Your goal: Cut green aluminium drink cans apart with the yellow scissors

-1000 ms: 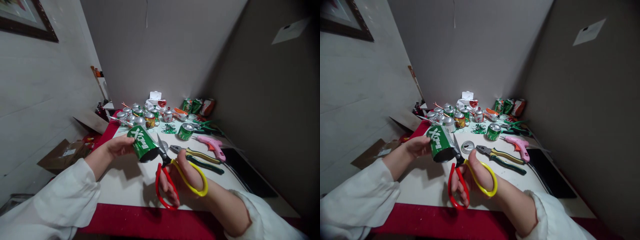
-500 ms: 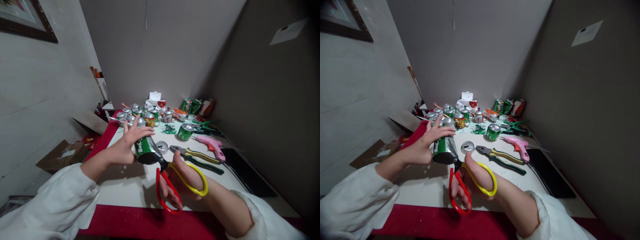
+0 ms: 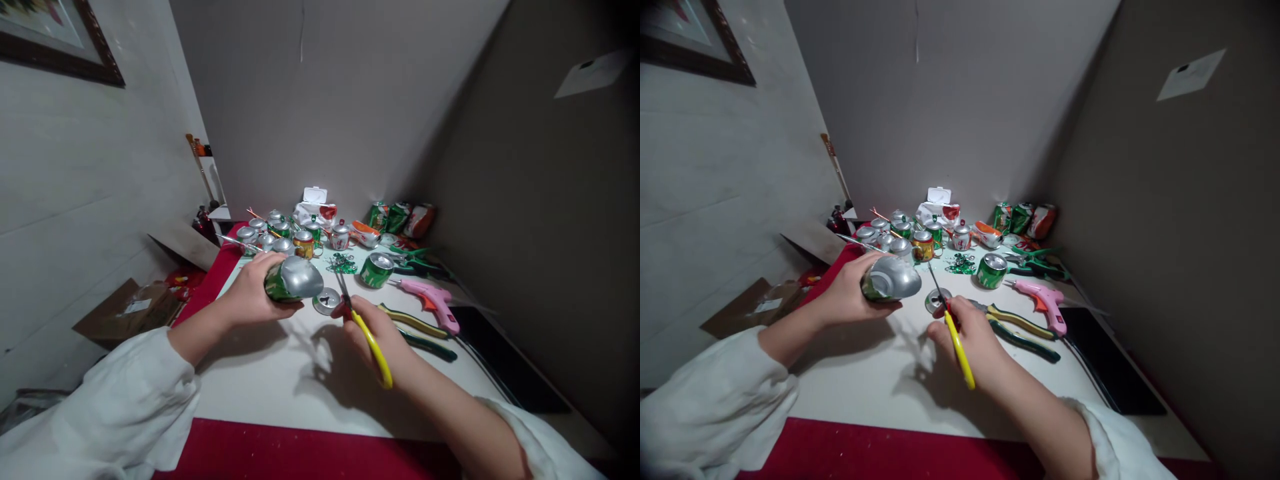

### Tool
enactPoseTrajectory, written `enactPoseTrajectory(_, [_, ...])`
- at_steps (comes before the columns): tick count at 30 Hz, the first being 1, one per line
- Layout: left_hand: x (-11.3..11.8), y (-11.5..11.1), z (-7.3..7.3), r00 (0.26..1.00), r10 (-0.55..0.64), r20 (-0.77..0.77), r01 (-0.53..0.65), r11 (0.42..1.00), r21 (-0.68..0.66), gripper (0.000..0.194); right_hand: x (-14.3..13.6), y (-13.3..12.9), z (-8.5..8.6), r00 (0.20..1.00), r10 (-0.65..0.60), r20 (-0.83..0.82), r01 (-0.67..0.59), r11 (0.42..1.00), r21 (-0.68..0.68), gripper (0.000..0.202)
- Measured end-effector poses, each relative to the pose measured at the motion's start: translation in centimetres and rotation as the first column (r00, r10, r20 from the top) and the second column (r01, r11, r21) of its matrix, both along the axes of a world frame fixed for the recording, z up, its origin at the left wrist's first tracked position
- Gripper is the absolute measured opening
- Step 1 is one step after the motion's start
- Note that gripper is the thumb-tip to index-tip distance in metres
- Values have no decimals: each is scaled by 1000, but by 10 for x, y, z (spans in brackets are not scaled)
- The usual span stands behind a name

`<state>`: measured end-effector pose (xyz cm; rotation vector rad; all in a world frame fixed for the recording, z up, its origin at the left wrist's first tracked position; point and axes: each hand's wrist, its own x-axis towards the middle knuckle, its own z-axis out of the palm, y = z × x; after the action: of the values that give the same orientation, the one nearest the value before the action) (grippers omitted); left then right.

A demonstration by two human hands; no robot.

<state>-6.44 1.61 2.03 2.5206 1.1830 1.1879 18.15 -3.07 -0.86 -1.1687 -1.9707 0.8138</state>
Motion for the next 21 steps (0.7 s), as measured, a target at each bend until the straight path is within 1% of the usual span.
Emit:
enactPoseTrajectory(3, [11, -3, -6, 999, 7, 42, -6, 1000, -22, 56, 0, 4, -1, 982, -50, 184, 46, 999, 28, 53])
enactPoseTrajectory(6, [16, -5, -11, 997, 29, 67, -26, 999, -43, 50, 1, 4, 0, 955, -101, 277, 87, 994, 60, 47])
enactPoseTrajectory(12, [24, -13, -17, 990, 98, 106, -89, 993, -80, 47, 3, 4, 1, 922, -158, 355, 128, 986, 106, 54])
enactPoseTrajectory(15, [28, -17, -19, 987, 119, 107, -109, 990, -94, 45, 3, 3, 0, 907, -185, 379, 149, 981, 123, 53])
enactPoseTrajectory(21, [28, -18, -21, 989, 94, 117, -85, 993, -79, 50, 3, 1, 3, 892, -207, 402, 176, 978, 114, 51])
